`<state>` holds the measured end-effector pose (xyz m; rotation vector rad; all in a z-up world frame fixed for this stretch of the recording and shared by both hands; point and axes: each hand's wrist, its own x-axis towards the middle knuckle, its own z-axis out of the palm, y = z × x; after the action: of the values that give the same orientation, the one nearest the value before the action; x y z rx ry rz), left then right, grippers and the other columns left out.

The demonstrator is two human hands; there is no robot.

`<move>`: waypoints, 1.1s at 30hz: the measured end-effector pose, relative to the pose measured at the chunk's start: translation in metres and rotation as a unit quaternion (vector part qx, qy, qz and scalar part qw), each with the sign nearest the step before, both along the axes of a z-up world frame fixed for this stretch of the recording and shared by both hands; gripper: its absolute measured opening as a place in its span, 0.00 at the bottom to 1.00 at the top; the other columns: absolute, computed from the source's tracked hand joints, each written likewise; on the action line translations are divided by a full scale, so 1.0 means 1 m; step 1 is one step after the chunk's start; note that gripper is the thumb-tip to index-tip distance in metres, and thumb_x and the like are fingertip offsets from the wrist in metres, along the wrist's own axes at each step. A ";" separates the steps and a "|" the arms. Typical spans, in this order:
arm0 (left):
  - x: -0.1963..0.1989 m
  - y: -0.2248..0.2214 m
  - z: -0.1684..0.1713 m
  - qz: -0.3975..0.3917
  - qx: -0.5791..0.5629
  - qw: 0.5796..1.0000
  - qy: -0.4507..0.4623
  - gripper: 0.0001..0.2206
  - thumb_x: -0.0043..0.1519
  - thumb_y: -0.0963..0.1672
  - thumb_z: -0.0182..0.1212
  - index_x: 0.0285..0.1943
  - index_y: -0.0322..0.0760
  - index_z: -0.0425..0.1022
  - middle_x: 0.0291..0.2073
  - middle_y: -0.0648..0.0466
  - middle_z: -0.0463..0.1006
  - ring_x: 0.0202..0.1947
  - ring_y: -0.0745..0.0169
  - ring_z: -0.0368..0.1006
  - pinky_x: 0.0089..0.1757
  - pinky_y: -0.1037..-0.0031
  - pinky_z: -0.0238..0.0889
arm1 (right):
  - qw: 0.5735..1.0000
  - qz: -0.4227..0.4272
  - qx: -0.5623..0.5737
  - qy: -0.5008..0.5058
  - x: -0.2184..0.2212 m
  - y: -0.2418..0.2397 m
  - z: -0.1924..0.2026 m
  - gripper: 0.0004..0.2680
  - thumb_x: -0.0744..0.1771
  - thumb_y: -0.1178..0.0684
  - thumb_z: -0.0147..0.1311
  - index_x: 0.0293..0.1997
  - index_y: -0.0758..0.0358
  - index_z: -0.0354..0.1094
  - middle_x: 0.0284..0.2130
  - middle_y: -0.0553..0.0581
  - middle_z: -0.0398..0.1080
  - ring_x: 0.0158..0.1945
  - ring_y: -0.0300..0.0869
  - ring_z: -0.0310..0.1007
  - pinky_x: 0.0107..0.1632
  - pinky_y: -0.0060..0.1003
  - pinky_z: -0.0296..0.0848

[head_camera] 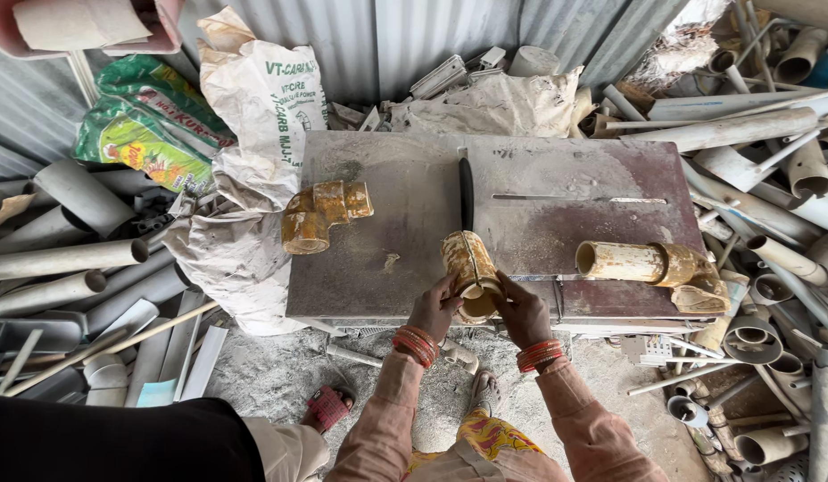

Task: The person processes various PVC pipe fittings by cleaning or fitting them together after they have been cut on a table saw.

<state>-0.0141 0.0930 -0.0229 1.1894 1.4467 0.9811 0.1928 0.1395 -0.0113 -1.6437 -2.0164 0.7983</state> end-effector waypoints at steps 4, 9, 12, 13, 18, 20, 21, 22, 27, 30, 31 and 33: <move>0.003 0.007 0.009 0.015 0.002 0.999 0.039 0.27 0.61 0.41 0.63 0.73 0.45 0.64 0.53 0.43 0.80 0.50 0.49 0.81 0.48 0.63 0.77 | 0.999 -0.008 0.019 0.032 0.000 0.001 0.006 0.17 0.67 0.47 0.57 0.63 0.54 0.68 0.44 0.60 0.80 0.41 0.45 0.83 0.40 0.39 0.84; 0.018 0.001 0.016 0.018 0.035 0.998 0.052 0.27 0.65 0.42 0.60 0.75 0.46 0.61 0.56 0.42 0.79 0.51 0.46 0.80 0.50 0.63 0.77 | 0.995 -0.071 0.007 0.069 0.003 -0.009 0.004 0.18 0.67 0.48 0.58 0.64 0.55 0.68 0.42 0.63 0.80 0.42 0.46 0.84 0.43 0.40 0.84; 0.023 0.001 0.017 0.007 0.064 0.997 0.033 0.32 0.62 0.41 0.62 0.77 0.48 0.55 0.63 0.40 0.71 0.54 0.42 0.77 0.52 0.63 0.74 | 0.996 -0.064 0.027 0.060 0.007 -0.009 0.005 0.18 0.67 0.48 0.57 0.65 0.56 0.68 0.43 0.63 0.79 0.44 0.47 0.83 0.44 0.39 0.83; 0.023 0.001 0.016 -0.004 0.080 0.996 0.031 0.35 0.59 0.41 0.65 0.76 0.47 0.54 0.67 0.39 0.65 0.55 0.40 0.75 0.52 0.62 0.74 | 0.996 -0.069 0.018 0.061 0.008 -0.008 0.004 0.18 0.67 0.49 0.57 0.65 0.57 0.67 0.43 0.64 0.79 0.44 0.47 0.83 0.44 0.40 0.83; 0.044 0.005 0.005 0.004 0.069 0.993 0.097 0.35 0.59 0.40 0.65 0.77 0.48 0.55 0.72 0.40 0.59 0.60 0.41 0.72 0.56 0.62 0.72 | 0.991 -0.106 -0.023 0.075 0.019 -0.003 -0.009 0.16 0.68 0.52 0.55 0.65 0.59 0.67 0.43 0.68 0.79 0.44 0.49 0.83 0.44 0.41 0.83; 0.062 0.005 0.001 0.036 0.117 0.983 0.136 0.33 0.60 0.39 0.64 0.76 0.46 0.57 0.72 0.40 0.60 0.63 0.39 0.68 0.57 0.60 0.69 | 0.976 -0.140 -0.089 0.144 0.027 -0.002 -0.021 0.17 0.68 0.55 0.53 0.66 0.60 0.65 0.45 0.69 0.78 0.44 0.50 0.83 0.42 0.41 0.85; 0.071 0.003 -0.001 0.045 0.142 0.978 0.149 0.32 0.61 0.39 0.63 0.76 0.44 0.57 0.72 0.38 0.60 0.64 0.38 0.67 0.57 0.59 0.69 | 0.964 -0.155 -0.122 0.177 0.032 -0.001 -0.028 0.17 0.68 0.57 0.52 0.66 0.61 0.64 0.46 0.69 0.77 0.44 0.51 0.83 0.41 0.41 0.85; 0.080 -0.001 -0.003 0.055 0.166 0.971 0.163 0.31 0.62 0.38 0.62 0.76 0.42 0.58 0.71 0.37 0.60 0.64 0.36 0.67 0.56 0.59 0.70 | 0.951 -0.164 -0.136 0.223 0.037 -0.003 -0.036 0.16 0.68 0.57 0.51 0.65 0.63 0.63 0.46 0.69 0.77 0.45 0.51 0.82 0.41 0.41 0.84; 0.112 -0.030 -0.010 0.050 0.143 0.980 0.126 0.21 0.63 0.37 0.58 0.67 0.37 0.69 0.69 0.41 0.66 0.60 0.41 0.73 0.54 0.63 0.73 | 0.852 -0.278 -0.247 0.368 0.061 -0.026 -0.084 0.12 0.68 0.62 0.49 0.58 0.70 0.66 0.44 0.69 0.75 0.44 0.56 0.80 0.42 0.42 0.85; 0.118 -0.055 -0.017 0.067 0.170 0.977 0.109 0.16 0.61 0.36 0.59 0.59 0.34 0.74 0.64 0.42 0.73 0.58 0.42 0.76 0.55 0.64 0.74 | 0.737 -0.285 -0.319 0.523 0.063 -0.049 -0.107 0.09 0.69 0.61 0.50 0.54 0.73 0.66 0.42 0.65 0.74 0.43 0.52 0.79 0.44 0.41 0.84; 0.118 -0.063 -0.019 0.081 0.162 0.977 0.109 0.16 0.61 0.36 0.60 0.58 0.33 0.76 0.61 0.42 0.74 0.58 0.42 0.76 0.56 0.63 0.73 | 0.714 -0.278 -0.332 0.550 0.059 -0.056 -0.113 0.09 0.69 0.61 0.50 0.54 0.72 0.66 0.43 0.65 0.74 0.43 0.50 0.79 0.44 0.40 0.83; 0.115 -0.075 -0.024 0.099 0.140 0.980 0.103 0.16 0.60 0.36 0.62 0.57 0.33 0.76 0.59 0.42 0.76 0.57 0.42 0.75 0.57 0.62 0.71 | 0.665 -0.262 -0.358 0.601 0.051 -0.067 -0.121 0.09 0.69 0.61 0.51 0.54 0.69 0.67 0.44 0.64 0.75 0.44 0.47 0.79 0.46 0.37 0.82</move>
<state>0.1009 0.0176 -0.0470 1.4028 1.6545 1.2594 0.2437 0.0727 -0.1320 -1.2057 -0.2475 1.8663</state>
